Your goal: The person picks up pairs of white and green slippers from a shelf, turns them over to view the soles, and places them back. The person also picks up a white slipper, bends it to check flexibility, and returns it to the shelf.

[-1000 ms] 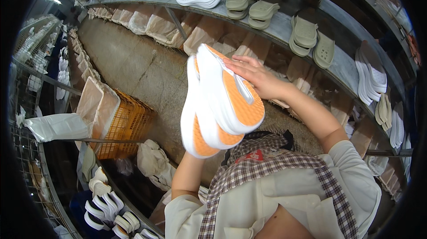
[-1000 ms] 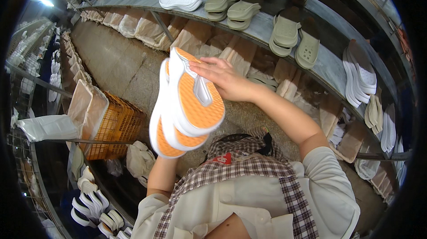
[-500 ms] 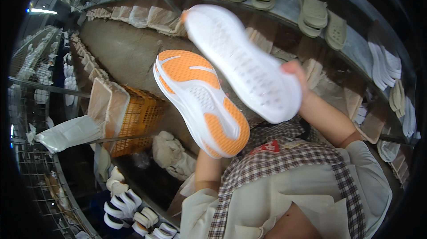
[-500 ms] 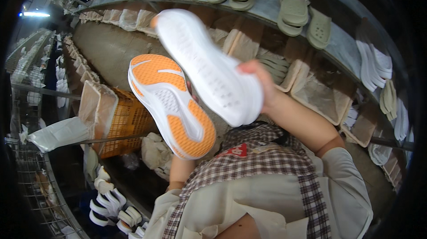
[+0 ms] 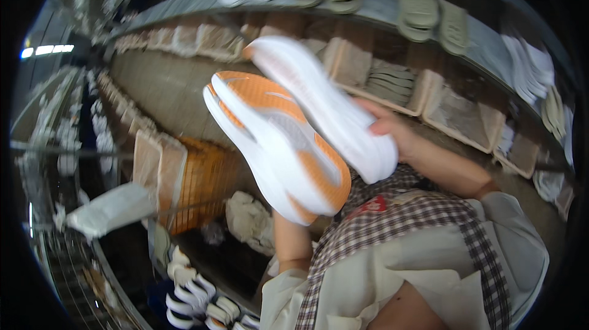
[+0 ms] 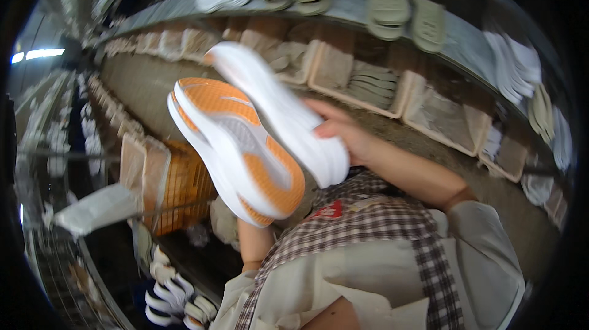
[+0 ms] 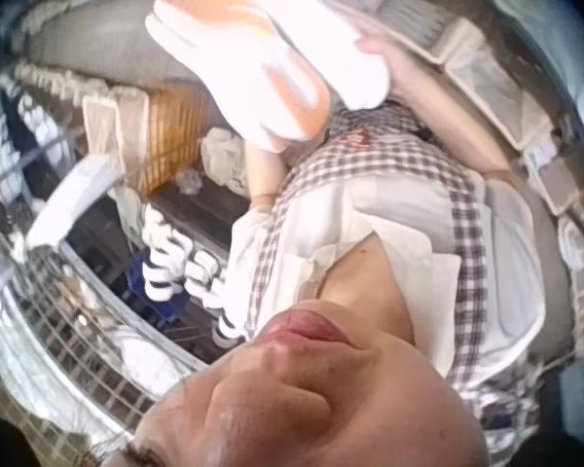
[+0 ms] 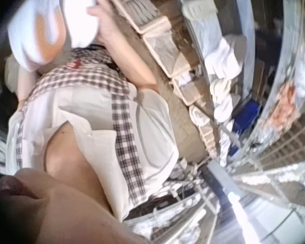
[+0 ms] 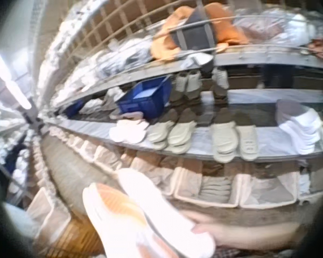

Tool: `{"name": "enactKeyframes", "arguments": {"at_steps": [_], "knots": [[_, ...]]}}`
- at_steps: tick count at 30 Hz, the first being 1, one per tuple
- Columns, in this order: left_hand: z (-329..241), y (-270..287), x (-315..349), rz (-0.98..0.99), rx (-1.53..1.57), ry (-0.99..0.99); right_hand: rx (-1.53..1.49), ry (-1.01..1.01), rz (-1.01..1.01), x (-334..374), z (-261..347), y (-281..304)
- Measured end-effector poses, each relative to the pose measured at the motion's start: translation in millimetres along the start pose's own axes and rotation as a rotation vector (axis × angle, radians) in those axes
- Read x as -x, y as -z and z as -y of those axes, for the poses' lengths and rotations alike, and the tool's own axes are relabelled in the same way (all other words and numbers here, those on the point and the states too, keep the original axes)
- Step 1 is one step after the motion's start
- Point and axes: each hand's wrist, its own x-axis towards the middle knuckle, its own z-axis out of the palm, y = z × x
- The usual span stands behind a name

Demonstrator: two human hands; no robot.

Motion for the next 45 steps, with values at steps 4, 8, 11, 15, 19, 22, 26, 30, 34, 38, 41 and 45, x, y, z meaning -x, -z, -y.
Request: {"name": "enactKeyframes", "arguments": {"at_steps": [4,8,11,15,19,22,26,30,34,38,41,45], "knots": [[6.5,-2.6,-40.1,0.074,-0.109,0.148,-0.187,0.013,-0.027,5.7,-2.6,16.3],[28.6,-16.0,-91.3,0.283,-0.041,0.32,-0.572,0.068,-0.052,26.8,2.5,38.0],[47.3,-29.5,-117.5,0.466,-0.052,0.448,-0.801,0.199,0.174,52.7,22.3,56.9],[69.5,-40.7,-123.0,0.319,-0.039,0.357,-0.624,0.526,0.063,89.6,54.5,70.6],[87.3,-27.9,-120.2,-0.185,-0.47,0.074,-0.535,0.717,-0.293,143.2,96.1,91.5],[89.1,-10.1,-126.4,-0.18,-0.613,0.185,-0.527,0.799,-0.313,182.5,116.9,117.7],[98.7,7.3,-122.3,-0.327,-0.725,0.083,-0.483,0.846,-0.297,207.5,129.0,163.4],[114.5,6.9,-119.7,-0.285,-0.832,0.004,-0.49,0.766,-0.369,209.8,142.8,206.4],[128.3,9.0,-128.0,-0.324,-0.967,-0.062,-0.518,0.738,-0.348,206.5,154.4,235.6],[134.8,18.8,-128.7,-0.326,-1.159,-0.19,-0.712,0.871,-0.475,204.6,167.3,248.2],[136.2,25.4,-124.9,-0.202,-1.341,-0.349,-0.725,0.912,-0.958,205.9,165.9,242.9],[132.5,28.7,-123.6,0.071,-1.425,-0.587,-0.688,0.952,-1.111,209.7,158.6,238.0]]}}
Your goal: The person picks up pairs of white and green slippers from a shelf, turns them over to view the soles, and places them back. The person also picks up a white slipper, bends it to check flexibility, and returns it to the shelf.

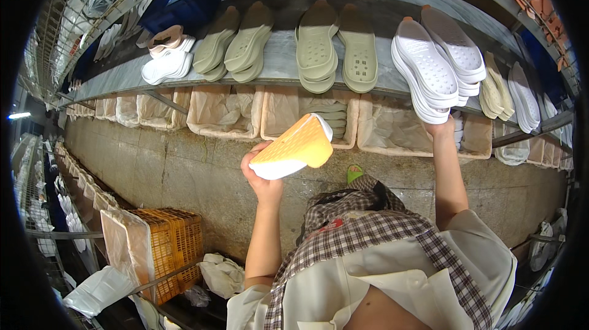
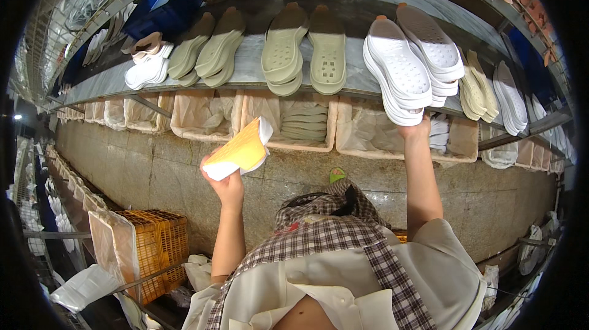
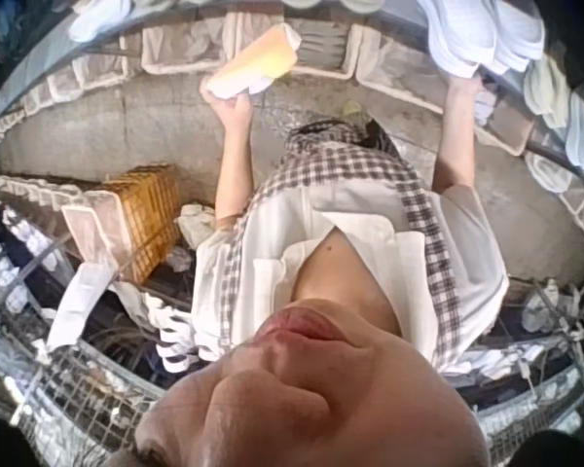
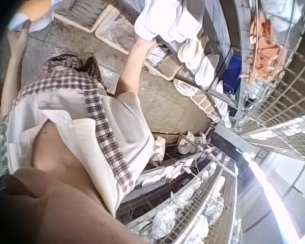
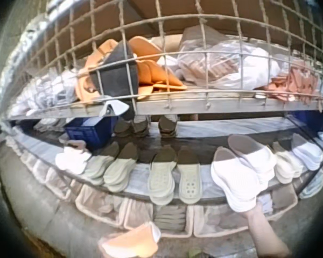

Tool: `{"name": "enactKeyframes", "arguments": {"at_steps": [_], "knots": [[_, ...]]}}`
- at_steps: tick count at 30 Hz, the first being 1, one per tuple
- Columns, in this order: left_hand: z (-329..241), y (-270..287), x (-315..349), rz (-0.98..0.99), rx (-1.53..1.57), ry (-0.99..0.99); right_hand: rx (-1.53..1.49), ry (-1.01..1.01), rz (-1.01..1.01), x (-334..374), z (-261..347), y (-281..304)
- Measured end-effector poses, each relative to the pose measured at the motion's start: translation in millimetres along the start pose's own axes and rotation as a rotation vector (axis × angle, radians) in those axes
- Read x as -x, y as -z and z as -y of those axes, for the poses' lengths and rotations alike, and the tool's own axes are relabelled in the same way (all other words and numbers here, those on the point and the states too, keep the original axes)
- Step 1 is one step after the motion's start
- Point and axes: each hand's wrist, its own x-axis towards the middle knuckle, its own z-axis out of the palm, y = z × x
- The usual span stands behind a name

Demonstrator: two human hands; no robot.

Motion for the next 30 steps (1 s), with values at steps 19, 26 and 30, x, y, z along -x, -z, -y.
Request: {"name": "enactKeyframes", "arguments": {"at_steps": [19,26,30], "knots": [[-16.5,62.8,-15.4,0.354,0.774,0.587,0.835,-0.078,0.655,132.3,-114.1,3.4],[-36.7,45.8,-26.1,0.773,0.583,0.887,1.136,0.428,1.868,247.9,-188.2,-86.9],[-44.0,43.2,-17.7,0.76,0.664,0.721,1.104,0.203,1.868,271.5,-200.8,-90.7]]}}
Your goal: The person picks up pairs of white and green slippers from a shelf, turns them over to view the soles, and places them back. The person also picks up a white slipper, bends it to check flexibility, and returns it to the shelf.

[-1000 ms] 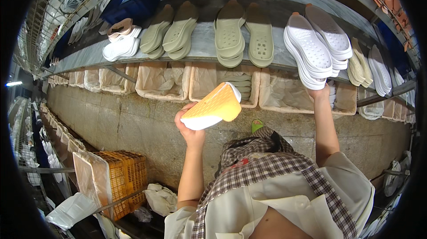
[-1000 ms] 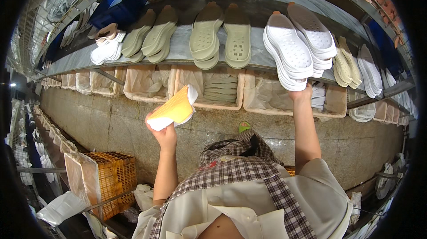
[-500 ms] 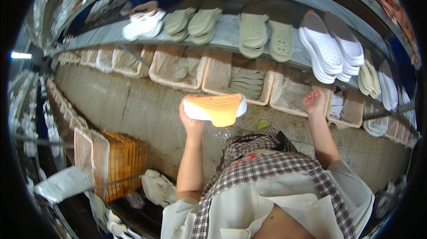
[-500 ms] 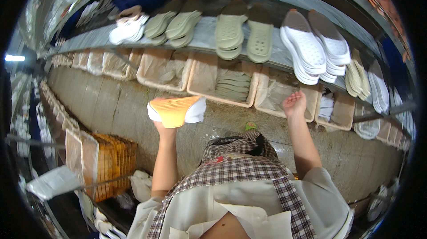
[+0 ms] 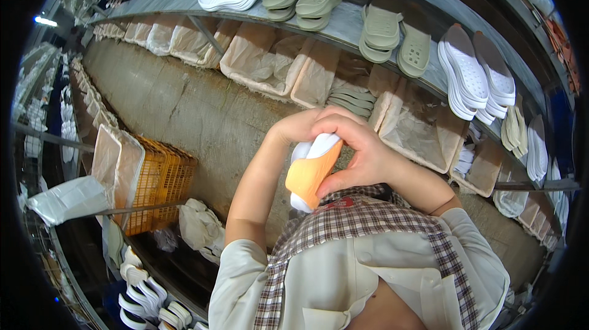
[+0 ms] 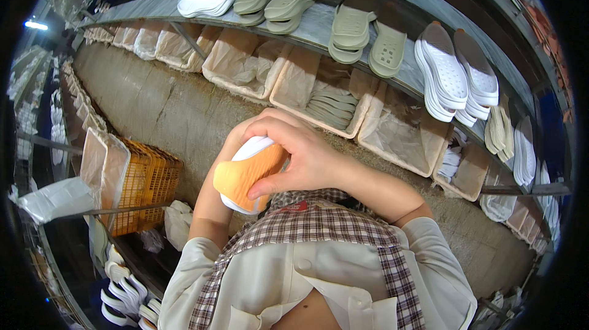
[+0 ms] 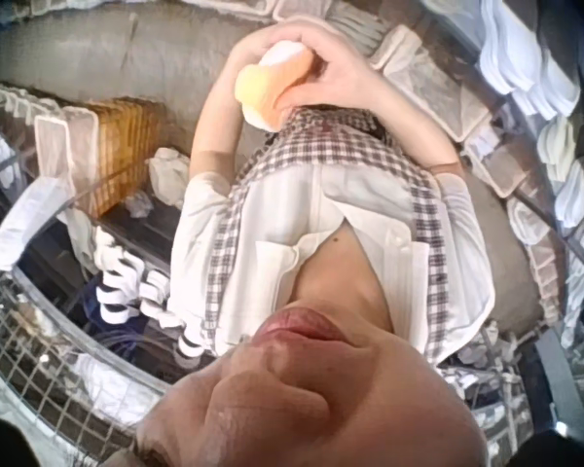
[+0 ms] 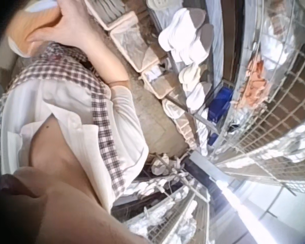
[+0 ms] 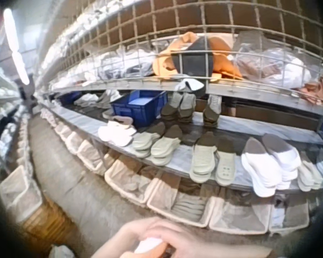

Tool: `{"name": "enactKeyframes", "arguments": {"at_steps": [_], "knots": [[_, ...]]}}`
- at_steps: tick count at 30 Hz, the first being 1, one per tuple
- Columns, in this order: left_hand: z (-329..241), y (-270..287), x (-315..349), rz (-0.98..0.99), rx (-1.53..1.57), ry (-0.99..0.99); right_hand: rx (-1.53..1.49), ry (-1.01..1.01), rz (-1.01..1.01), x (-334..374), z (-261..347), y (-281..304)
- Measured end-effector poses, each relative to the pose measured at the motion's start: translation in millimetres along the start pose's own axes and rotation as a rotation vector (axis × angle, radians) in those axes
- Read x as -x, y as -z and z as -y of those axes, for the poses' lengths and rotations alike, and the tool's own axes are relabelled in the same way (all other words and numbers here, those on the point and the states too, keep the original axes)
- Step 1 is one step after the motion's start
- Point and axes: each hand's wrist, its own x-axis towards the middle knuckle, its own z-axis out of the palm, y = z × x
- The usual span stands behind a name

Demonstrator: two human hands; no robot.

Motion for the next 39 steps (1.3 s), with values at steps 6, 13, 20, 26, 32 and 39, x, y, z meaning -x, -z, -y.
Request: {"name": "enactKeyframes", "arguments": {"at_steps": [6,13,20,26,32,39], "knots": [[2.6,14.1,-6.3,0.171,-0.488,0.03,0.082,-0.003,-0.06,0.1,4.4,-17.1],[-3.0,11.6,-4.2,0.207,-0.607,0.137,0.132,0.051,-0.093,-1.6,8.2,-25.3],[-28.0,-23.2,11.7,0.066,-0.163,-0.026,0.186,0.035,-0.087,2.2,11.7,-23.1],[-24.0,-23.8,16.8,0.033,-0.316,-0.127,0.178,0.013,-0.1,4.7,12.4,-20.9],[-3.9,-1.1,-18.8,0.31,-0.497,0.03,0.181,0.013,-0.117,5.0,9.4,-19.0],[9.2,7.0,27.8,-0.126,0.414,-0.047,0.34,-0.045,-0.45,9.5,-3.3,-12.8]]}}
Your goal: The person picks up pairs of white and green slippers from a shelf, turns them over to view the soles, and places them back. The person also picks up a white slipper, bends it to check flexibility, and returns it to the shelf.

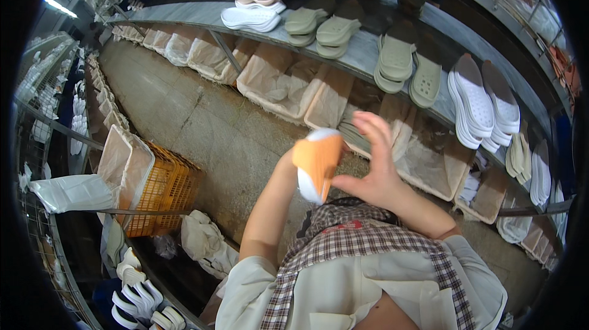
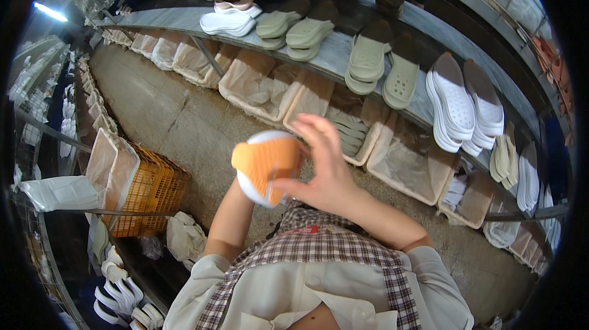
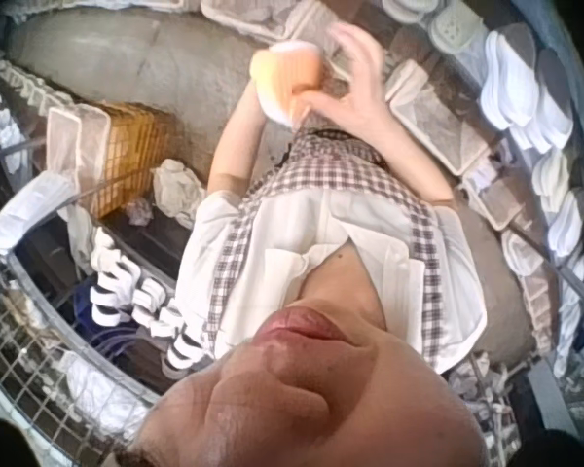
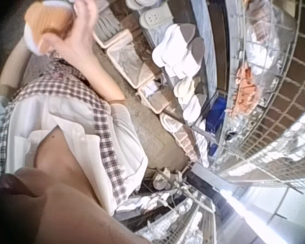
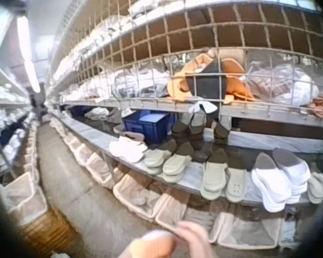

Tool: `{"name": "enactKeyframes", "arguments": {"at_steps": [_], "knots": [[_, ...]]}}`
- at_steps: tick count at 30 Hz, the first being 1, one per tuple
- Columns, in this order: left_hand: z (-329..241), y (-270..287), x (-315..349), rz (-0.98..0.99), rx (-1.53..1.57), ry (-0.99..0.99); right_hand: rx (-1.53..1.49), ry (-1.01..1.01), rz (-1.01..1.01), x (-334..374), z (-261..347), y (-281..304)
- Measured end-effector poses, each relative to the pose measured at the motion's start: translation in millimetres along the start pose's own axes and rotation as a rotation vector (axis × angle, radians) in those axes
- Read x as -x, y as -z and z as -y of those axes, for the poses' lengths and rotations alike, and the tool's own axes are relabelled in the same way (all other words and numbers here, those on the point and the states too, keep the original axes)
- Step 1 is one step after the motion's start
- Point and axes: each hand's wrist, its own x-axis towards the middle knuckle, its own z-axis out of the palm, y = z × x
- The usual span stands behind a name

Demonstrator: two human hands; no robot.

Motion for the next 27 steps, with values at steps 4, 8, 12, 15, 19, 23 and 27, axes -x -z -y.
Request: {"name": "enactKeyframes", "arguments": {"at_steps": [4,8,12,15,19,23,27], "knots": [[7.8,43.6,8.6,-0.629,-0.116,-0.146,-0.383,-0.564,0.685,31.8,-57.4,22.0],[16.1,66.2,27.8,-0.791,0.042,-0.222,-0.056,-0.684,1.517,112.6,-134.4,-12.9],[19.5,62.7,43.3,-0.862,0.12,-0.275,-0.216,-0.604,1.688,182.5,-190.9,-69.3],[21.4,56.2,46.8,-0.94,0.057,-0.324,0.308,-0.347,2.113,202.0,-212.0,-92.9],[21.7,52.3,52.1,-0.998,0.0,-0.405,0.522,-0.773,1.808,203.6,-212.2,-72.8],[19.9,50.5,58.0,-1.025,-0.038,-0.505,0.563,-0.897,1.622,202.6,-208.0,-60.0],[17.7,45.5,61.8,-1.023,-0.077,-0.529,0.463,-0.681,1.697,204.2,-219.1,-74.5]]}}
